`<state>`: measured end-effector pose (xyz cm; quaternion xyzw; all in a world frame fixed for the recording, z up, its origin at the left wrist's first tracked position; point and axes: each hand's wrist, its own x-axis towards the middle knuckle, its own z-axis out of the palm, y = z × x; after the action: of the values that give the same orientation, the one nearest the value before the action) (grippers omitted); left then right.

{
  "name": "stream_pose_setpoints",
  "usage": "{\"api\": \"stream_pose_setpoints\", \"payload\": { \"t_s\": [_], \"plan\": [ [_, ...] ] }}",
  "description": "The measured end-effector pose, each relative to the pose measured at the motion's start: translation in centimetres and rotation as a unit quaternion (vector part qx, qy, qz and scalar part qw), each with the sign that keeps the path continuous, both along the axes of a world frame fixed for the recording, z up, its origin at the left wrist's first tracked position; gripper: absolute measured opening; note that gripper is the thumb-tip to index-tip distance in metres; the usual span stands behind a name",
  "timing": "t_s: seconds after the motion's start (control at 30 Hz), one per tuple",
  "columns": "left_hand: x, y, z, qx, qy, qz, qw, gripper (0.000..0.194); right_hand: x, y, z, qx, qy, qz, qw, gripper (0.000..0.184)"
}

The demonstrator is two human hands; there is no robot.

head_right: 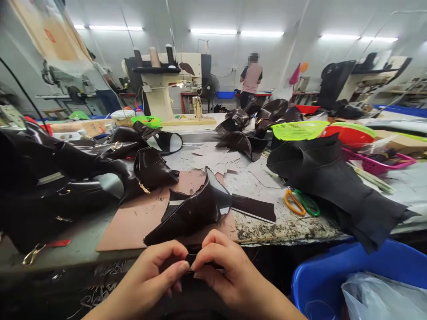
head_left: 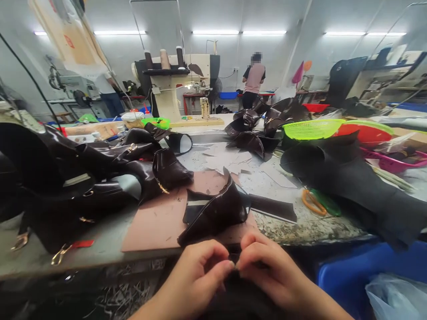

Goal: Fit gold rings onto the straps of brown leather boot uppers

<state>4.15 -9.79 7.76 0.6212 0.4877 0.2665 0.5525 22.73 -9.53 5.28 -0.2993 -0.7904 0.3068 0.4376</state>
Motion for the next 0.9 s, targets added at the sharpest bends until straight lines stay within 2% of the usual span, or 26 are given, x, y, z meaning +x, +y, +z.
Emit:
{"api": "stream_pose_setpoints", "payload": {
  "t_s": [0.1,0.2,0.3,0.4,0.57,0.63,0.7,0.73,0.8,0.87,0.9],
  "plan": [
    [0.3,0.1,-1.5,-0.088,-0.076,0.037,0.993,0.025,-0.8,-0.4,-0.6,0.079,-0.048,-0.05,0.994,0.007],
    [0.4,-0.1,-2.9,-0.154,-0.16,0.073,0.972,0.033,-1.2,-0.7,-0.9,0.183,-0.078,-0.101,0.975,0.016],
    [0.5,-0.4,-3.5,-0.141,-0.182,0.1,0.968,0.035,-1.8,-1.0,-0.5,0.239,-0.101,-0.136,0.956,0.019],
    [0.6,-0.6,-3.6,-0.131,-0.17,0.115,0.97,0.037,-2.4,-1.1,-0.2,0.245,-0.113,-0.162,0.949,0.021],
    [0.7,-0.9,-4.1,-0.165,-0.183,0.119,0.962,0.04,-2.1,-1.1,-0.8,0.142,-0.106,-0.119,0.977,0.021],
    [0.6,-0.9,-4.1,-0.175,-0.2,0.114,0.957,0.039,-1.8,-1.1,-1.1,0.055,-0.067,-0.075,0.993,0.017],
    [0.1,-0.7,-3.7,-0.168,-0.194,0.104,0.961,0.037,-1.4,-1.1,-1.2,-0.058,0.043,-0.03,0.997,0.013],
    [-0.2,-0.7,-3.3,-0.155,-0.184,0.096,0.966,0.035,-1.2,-1.0,-1.2,-0.108,0.12,-0.017,0.987,0.013],
    [-1.3,-0.7,-2.2,-0.113,-0.161,0.089,0.976,0.03,-0.7,-0.9,-1.3,-0.181,0.266,-0.02,0.947,0.014],
    [-2.8,-1.1,-1.1,-0.065,-0.141,0.108,0.982,0.027,0.0,-0.6,-1.7,-0.221,0.351,-0.056,0.908,0.011],
    [-3.7,-1.4,-0.6,-0.042,-0.133,0.137,0.981,0.028,0.5,-0.5,-2.1,-0.242,0.362,-0.078,0.897,0.01]
  ]
}}
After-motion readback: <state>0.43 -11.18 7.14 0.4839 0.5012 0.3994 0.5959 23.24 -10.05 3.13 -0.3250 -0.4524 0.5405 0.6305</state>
